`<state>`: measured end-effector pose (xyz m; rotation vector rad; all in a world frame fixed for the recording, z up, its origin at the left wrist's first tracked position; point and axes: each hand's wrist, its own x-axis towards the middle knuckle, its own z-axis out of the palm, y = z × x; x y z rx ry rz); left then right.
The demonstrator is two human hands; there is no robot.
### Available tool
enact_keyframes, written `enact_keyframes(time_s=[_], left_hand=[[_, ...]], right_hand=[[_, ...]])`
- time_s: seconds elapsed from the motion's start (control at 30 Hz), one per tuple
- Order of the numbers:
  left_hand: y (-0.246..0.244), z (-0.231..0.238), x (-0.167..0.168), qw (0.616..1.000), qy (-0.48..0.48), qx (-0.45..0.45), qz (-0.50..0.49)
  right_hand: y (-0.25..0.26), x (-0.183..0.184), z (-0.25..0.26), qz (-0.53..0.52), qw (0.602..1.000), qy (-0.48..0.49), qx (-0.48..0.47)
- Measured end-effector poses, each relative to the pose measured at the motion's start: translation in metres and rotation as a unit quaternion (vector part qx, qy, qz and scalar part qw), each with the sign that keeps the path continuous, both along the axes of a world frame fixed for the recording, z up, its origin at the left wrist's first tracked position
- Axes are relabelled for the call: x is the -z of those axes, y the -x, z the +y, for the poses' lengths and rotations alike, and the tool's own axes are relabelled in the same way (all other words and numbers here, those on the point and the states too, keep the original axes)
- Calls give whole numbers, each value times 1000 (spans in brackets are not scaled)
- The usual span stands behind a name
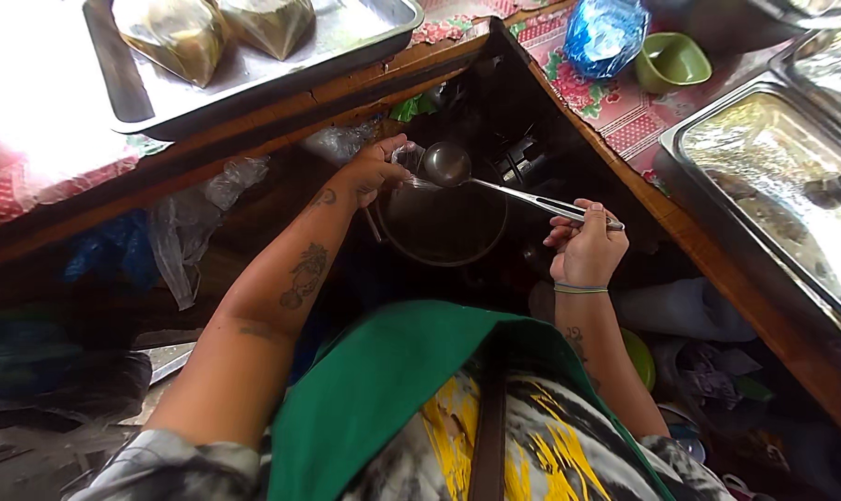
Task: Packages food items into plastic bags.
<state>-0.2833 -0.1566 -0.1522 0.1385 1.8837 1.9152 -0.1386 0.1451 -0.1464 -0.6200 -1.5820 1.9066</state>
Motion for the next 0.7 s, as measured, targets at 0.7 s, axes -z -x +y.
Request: enact_keyframes(time_s=[0.7], left_hand=[[-30,-40,-21,997,21,-20,66]], right_hand=[[48,132,-59,-91,682,-622,-373]])
